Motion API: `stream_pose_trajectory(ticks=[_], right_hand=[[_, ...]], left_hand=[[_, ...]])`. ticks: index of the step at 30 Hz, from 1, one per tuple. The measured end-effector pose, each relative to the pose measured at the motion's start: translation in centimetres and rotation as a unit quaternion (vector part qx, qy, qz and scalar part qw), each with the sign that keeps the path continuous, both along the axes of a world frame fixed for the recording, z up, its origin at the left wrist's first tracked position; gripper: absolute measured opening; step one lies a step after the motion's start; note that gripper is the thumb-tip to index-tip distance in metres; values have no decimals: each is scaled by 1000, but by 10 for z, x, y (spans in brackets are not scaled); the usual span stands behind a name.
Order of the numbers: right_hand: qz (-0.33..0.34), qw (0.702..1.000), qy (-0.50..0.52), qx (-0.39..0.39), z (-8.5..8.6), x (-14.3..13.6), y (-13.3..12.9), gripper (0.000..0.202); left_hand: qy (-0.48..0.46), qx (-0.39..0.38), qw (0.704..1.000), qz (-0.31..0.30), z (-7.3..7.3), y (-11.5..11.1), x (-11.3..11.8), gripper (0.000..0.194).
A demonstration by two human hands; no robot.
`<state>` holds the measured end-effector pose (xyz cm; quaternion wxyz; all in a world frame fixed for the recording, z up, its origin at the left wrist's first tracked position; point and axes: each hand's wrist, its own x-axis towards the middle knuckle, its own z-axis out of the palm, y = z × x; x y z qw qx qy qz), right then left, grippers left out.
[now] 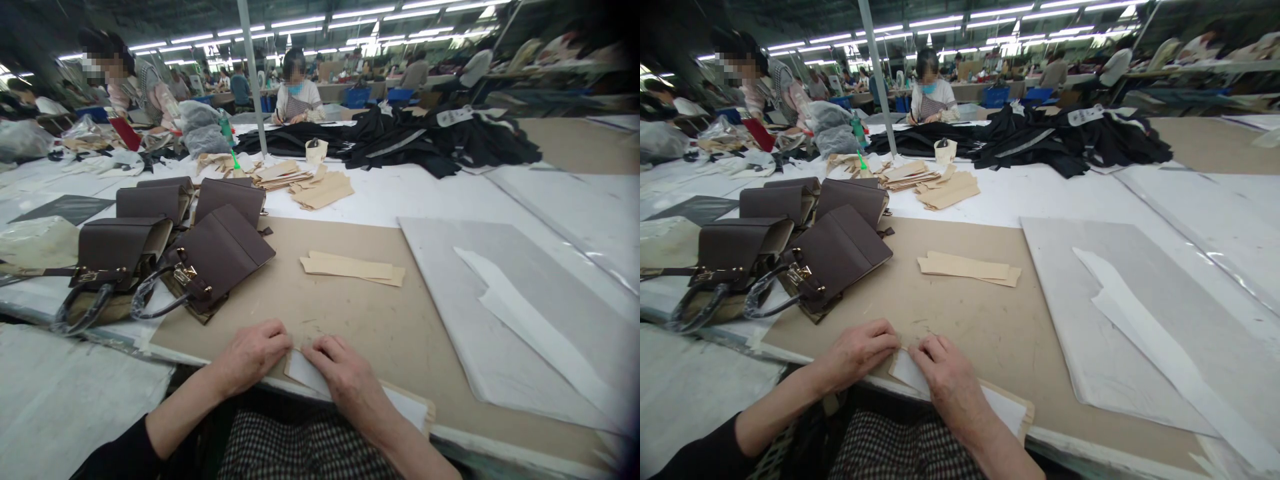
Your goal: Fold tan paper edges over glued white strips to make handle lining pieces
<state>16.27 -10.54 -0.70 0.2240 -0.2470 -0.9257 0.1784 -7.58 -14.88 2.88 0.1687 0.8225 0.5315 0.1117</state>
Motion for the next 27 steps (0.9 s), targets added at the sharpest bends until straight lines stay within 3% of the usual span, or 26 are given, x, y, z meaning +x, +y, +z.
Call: stream_pose_trajectory(ticks=[6,9,16,19,24,27], right_hand=[[35,996,-52,70,10,0,-3,27],[39,993,-67,87,12,0,-3,28],[30,992,-85,93,12,-2,-6,46],[19,990,-97,102,15,-5,-7,42],[8,987,-102,127,18,-9,-10,30],[-1,986,-105,127,18,-9,-11,30]], left_hand=[[108,70,989,-75,-6,-7,-6,25],[120,78,986,-81,-5,-12,-4,27],[101,73,992,-22,-1,-22,12,21],[72,75,995,3,-4,-23,14,23],[-86,32,989,117,-5,-23,21,15],[-99,36,985,138,-8,-23,30,19]])
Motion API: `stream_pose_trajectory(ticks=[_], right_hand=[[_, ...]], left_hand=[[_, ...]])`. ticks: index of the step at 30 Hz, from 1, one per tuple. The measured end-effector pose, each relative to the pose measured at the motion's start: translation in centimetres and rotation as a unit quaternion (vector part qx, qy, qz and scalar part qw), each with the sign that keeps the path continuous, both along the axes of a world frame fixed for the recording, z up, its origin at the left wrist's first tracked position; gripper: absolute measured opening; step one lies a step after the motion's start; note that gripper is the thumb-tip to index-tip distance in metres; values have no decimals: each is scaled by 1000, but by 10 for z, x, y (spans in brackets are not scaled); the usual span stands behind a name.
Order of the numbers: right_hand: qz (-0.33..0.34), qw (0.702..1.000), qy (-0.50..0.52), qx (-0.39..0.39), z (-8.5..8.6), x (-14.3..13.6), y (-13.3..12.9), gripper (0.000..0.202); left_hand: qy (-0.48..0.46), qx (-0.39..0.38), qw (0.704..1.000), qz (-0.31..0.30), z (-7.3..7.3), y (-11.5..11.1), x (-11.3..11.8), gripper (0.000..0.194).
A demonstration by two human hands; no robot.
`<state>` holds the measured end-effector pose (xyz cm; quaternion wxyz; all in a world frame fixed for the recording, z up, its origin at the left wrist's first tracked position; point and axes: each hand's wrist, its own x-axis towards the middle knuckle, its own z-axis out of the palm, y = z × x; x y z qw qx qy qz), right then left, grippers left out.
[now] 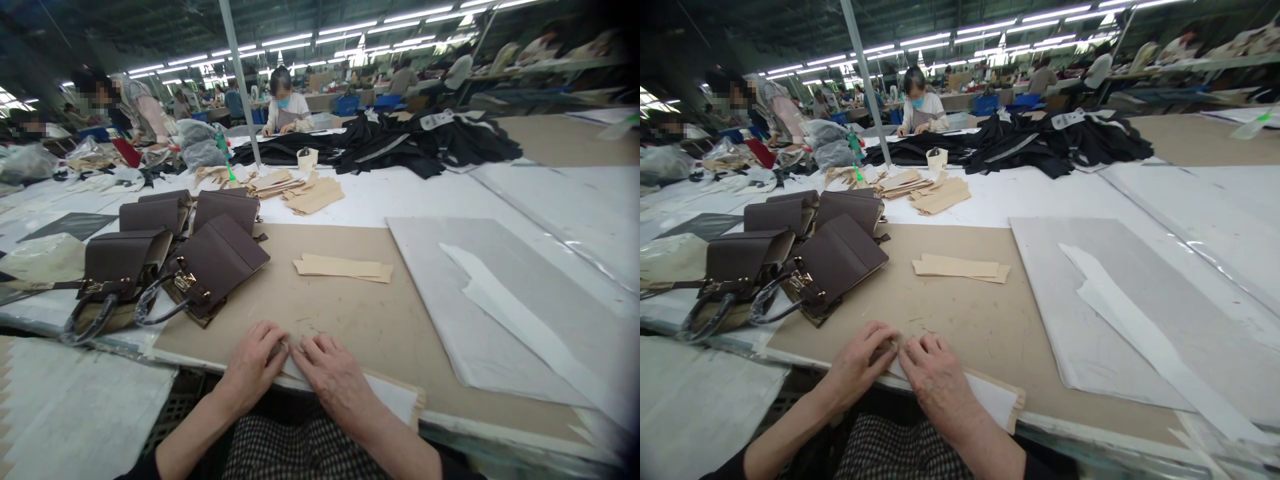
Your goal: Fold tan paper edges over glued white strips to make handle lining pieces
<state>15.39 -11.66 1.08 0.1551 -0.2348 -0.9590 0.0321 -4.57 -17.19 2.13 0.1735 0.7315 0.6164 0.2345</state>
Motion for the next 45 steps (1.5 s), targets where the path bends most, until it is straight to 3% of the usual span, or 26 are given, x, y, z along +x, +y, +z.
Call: stream_pose_trajectory(ticks=[5,11,21,26,32,36,45], right_hand=[[28,999,15,-31,-1,11,5,33],[39,996,48,-56,-7,32,10,19],[35,997,65,-37,-8,63,9,22],[24,997,52,-57,-8,76,5,27],[6,999,42,-34,-8,86,2,26],[-1,997,58,-41,-7,99,1,21],[-27,998,52,-26,-4,131,-5,20]], left_hand=[[159,53,985,-38,-2,-2,12,18],[277,63,956,-79,7,-4,17,18],[189,57,971,-136,-4,-3,28,29],[210,39,970,-111,1,-4,38,28],[286,39,955,-71,3,-13,58,52],[305,47,948,-72,-2,-16,58,53],[239,91,951,-171,-15,-7,69,49]])
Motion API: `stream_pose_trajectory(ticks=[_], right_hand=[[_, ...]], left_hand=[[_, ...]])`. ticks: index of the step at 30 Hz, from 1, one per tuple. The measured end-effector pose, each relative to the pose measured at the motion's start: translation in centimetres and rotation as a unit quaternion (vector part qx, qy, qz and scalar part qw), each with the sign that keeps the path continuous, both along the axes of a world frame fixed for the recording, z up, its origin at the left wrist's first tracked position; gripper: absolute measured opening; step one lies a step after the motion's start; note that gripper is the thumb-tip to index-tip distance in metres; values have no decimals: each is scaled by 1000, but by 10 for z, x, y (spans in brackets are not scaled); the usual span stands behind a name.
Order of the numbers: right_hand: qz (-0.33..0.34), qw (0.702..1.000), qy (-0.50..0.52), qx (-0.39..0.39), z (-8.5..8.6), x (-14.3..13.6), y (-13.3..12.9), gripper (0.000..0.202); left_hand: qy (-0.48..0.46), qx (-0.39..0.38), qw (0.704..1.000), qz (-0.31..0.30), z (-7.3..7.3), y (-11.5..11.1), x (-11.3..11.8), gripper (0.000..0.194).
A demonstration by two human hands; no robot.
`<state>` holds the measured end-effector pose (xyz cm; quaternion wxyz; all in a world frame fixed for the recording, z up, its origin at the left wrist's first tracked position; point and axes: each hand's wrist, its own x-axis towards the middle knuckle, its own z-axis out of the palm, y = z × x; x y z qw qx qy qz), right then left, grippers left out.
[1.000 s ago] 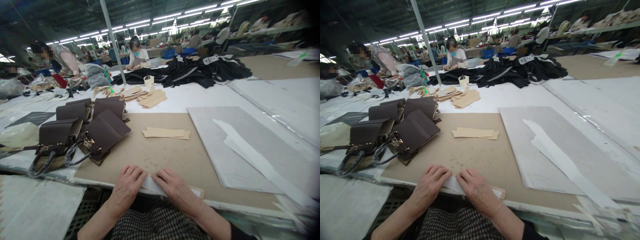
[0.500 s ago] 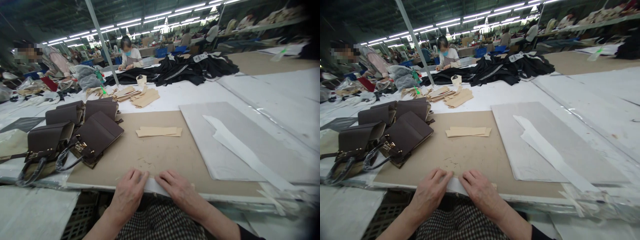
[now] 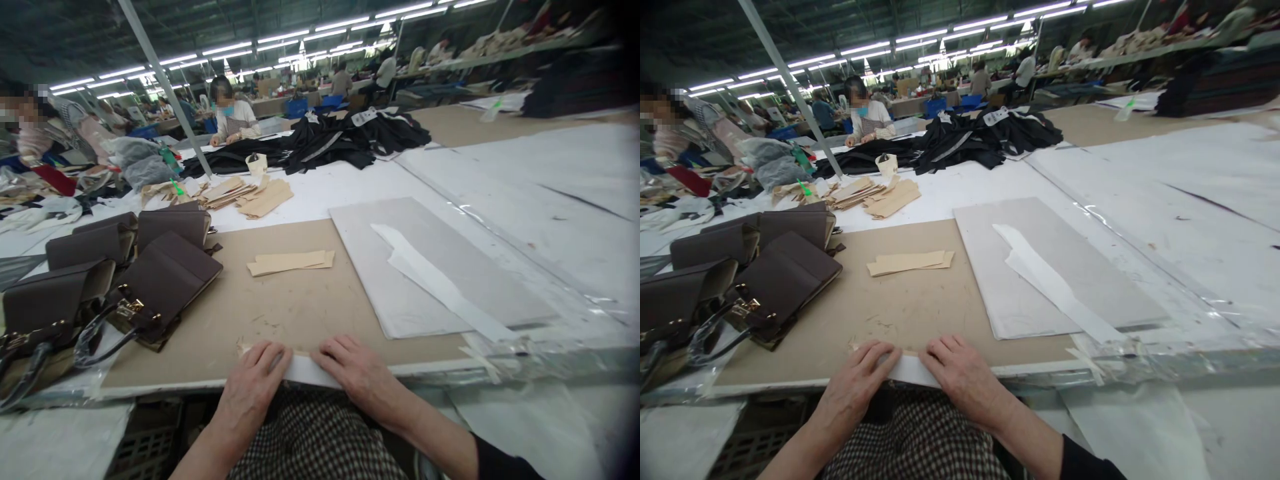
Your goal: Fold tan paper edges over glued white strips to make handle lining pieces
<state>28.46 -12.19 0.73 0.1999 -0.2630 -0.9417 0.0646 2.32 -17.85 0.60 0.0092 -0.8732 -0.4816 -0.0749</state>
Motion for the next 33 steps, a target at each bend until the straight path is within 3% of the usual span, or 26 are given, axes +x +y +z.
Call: stream_pose_trajectory(ticks=[7,13,15,17,23,25,28,30,33], right_hand=[[-16,1000,-19,-6,-1,16,-5,19],[-40,999,-15,4,-5,14,-12,20],[-46,999,-12,5,-6,14,-13,19],[-52,999,-3,5,-8,14,-14,19],[-60,998,35,-1,-15,16,-14,25],[-62,997,49,-7,-17,16,-14,25],[-74,994,76,-26,-20,15,-14,24],[-104,987,113,-52,-22,16,-14,22],[-166,958,205,-113,-26,22,-15,30]], left_hand=[[-5,-10,1000,11,6,1,9,45],[-37,-22,999,-3,6,3,59,36],[-46,-15,999,-12,4,3,65,34],[-50,-1,999,-12,2,2,56,31],[-11,72,996,51,3,-7,-9,24],[11,78,994,72,8,-7,-12,17],[4,58,993,100,15,1,12,13],[-66,20,993,96,17,9,41,11],[-188,-74,978,56,14,19,82,25]])
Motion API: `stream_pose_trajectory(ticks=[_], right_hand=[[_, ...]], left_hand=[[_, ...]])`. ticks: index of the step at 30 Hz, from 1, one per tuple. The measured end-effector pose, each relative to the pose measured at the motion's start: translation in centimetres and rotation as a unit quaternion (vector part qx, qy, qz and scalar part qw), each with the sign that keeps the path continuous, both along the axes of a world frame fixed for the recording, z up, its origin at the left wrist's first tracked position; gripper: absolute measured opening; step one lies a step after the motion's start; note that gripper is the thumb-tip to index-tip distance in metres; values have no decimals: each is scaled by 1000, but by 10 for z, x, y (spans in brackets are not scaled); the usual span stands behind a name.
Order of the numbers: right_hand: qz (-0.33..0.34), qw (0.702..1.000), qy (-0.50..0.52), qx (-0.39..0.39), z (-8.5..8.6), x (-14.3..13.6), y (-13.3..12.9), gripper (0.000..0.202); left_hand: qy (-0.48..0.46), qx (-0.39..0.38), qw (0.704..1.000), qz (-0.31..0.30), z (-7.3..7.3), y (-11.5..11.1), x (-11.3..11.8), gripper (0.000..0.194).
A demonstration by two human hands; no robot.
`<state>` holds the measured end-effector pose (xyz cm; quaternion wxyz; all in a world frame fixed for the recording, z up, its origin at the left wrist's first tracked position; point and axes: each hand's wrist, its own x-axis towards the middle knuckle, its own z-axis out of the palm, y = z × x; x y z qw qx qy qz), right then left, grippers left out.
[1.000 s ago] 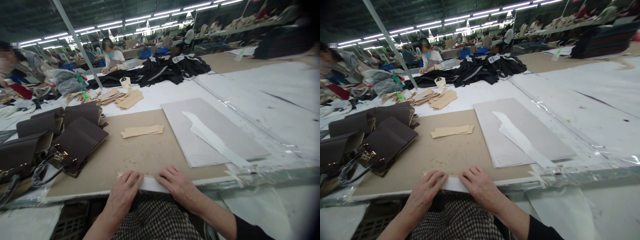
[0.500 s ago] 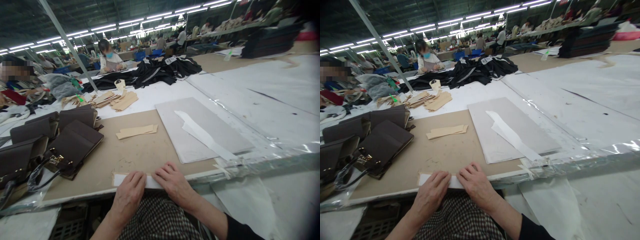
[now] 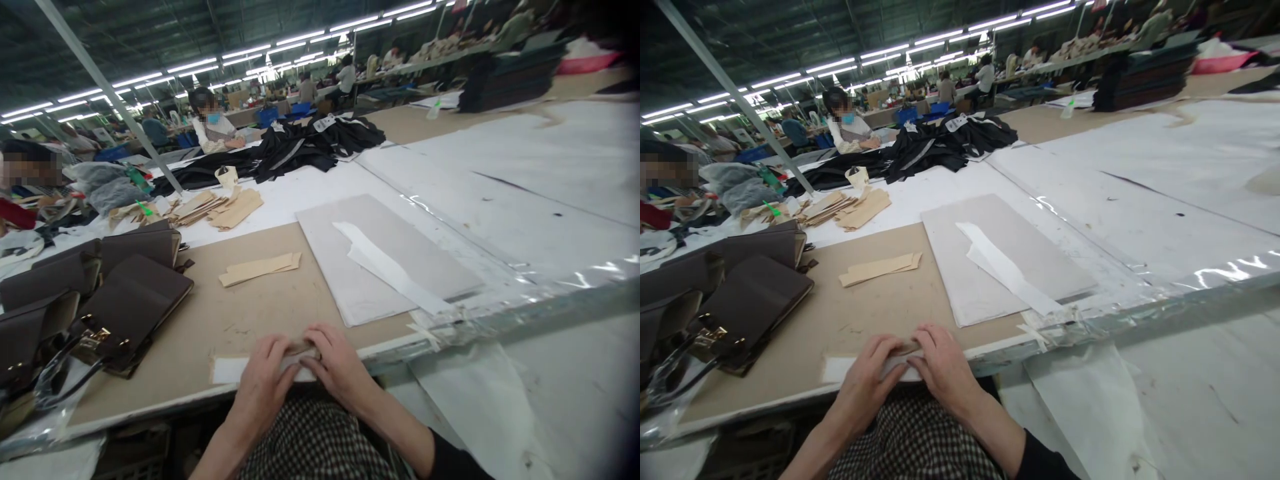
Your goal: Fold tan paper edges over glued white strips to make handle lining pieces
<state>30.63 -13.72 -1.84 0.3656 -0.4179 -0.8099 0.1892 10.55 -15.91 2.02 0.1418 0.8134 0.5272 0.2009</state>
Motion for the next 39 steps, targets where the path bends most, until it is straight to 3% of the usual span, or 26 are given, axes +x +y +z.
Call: stream_pose_trajectory(ticks=[3,8,19,25,29,32,39], right_hand=[[-38,997,62,-28,-2,13,-6,34],[-64,998,14,10,-2,31,-26,15],[-81,995,-55,21,-2,26,-38,30],[-87,994,-56,23,-2,27,-41,29],[-106,994,-10,6,2,26,-36,23],[-115,993,0,-20,9,26,-24,21],[-40,993,-68,-82,27,27,7,12]], left_hand=[[-51,-48,997,-28,-4,7,20,23],[-75,-71,994,-26,-8,12,23,23],[-75,-126,989,-21,-1,26,35,7],[-97,-136,986,2,-4,26,34,9],[-115,-147,982,14,-6,28,34,28],[-138,-130,982,-2,-7,29,32,26],[-167,-90,981,-27,-15,33,27,17]])
